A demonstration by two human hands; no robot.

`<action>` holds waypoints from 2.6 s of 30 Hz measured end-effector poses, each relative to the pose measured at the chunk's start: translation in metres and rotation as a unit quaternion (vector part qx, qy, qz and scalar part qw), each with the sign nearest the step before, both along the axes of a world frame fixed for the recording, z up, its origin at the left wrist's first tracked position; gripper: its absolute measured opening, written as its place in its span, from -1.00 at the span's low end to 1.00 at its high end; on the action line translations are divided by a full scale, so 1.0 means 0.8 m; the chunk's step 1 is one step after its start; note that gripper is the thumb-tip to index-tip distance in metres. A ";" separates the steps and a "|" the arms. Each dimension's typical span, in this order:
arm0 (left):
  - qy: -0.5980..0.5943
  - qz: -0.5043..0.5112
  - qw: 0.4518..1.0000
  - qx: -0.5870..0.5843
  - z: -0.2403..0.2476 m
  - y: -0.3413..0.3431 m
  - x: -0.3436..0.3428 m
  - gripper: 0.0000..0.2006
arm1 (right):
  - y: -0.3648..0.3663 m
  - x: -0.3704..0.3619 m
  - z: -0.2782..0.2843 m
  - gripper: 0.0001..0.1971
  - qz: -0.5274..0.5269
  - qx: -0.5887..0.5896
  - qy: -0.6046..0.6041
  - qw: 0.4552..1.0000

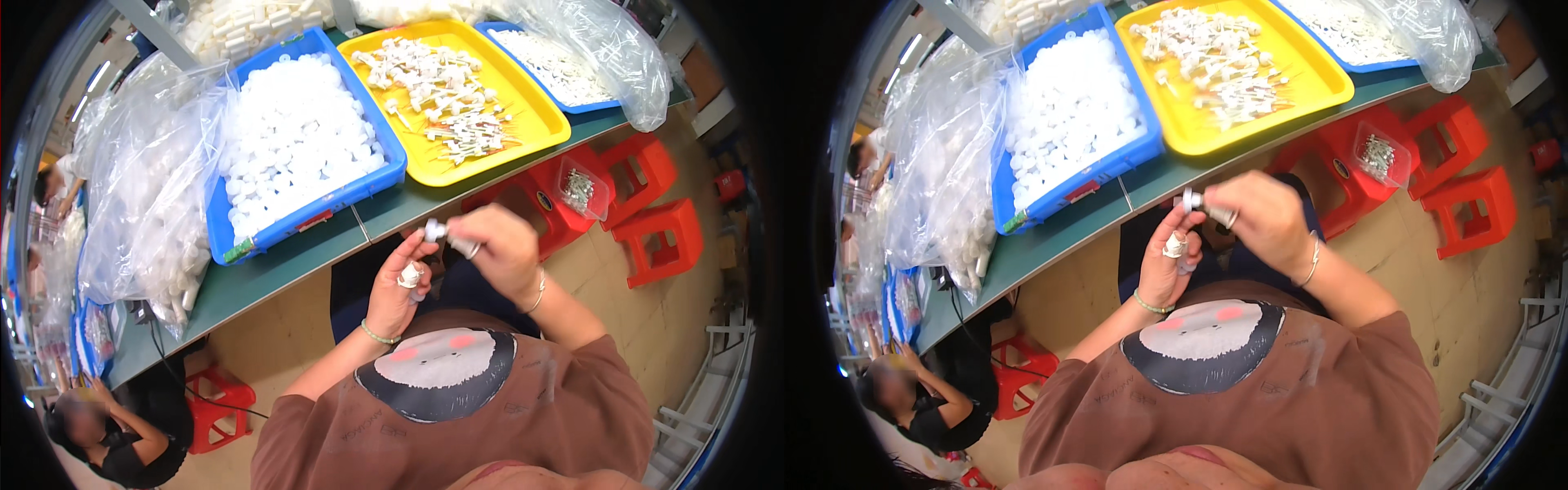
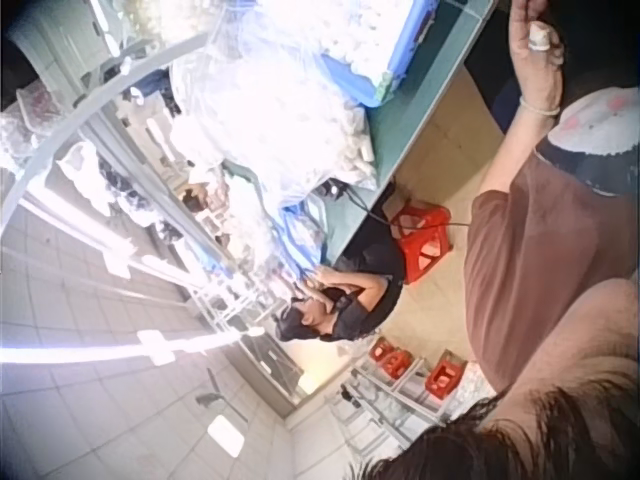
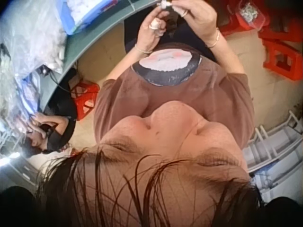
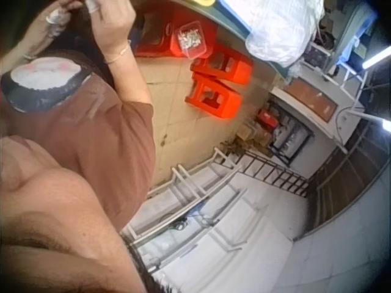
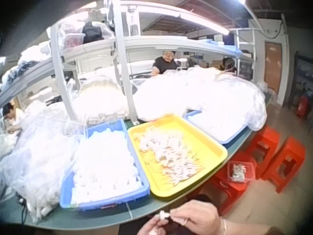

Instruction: The person repeatedly picks small white cotton pieces from a blue tray and sticks them onto thin sticks from a yellow tray, then places the assembled items back into the yellow tray. The process is continuous and repetitive throughout the clip.

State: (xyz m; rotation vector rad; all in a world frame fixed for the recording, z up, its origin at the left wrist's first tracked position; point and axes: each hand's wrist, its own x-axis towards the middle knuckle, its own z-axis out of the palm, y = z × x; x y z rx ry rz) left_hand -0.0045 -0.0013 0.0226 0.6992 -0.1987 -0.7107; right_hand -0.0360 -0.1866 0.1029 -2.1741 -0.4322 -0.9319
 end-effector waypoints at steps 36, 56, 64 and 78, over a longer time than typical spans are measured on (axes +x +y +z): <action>0.316 -0.081 0.945 0.032 -0.050 -0.001 0.020 -0.76 | -0.353 0.170 0.048 -0.78 -0.242 -0.220 0.248 0.912; 0.341 -0.089 0.936 0.004 -0.050 0.003 0.027 -0.78 | -0.214 0.170 0.085 -0.82 -0.139 0.226 0.238 0.934; 0.346 -0.100 0.933 -0.014 -0.040 0.005 0.021 -0.77 | -0.184 0.141 0.065 -0.78 -0.236 -0.018 0.168 0.957; 0.301 -0.120 0.946 -0.016 -0.029 0.003 0.017 -0.51 | -0.200 0.102 0.073 -0.72 -0.191 -0.084 0.226 0.952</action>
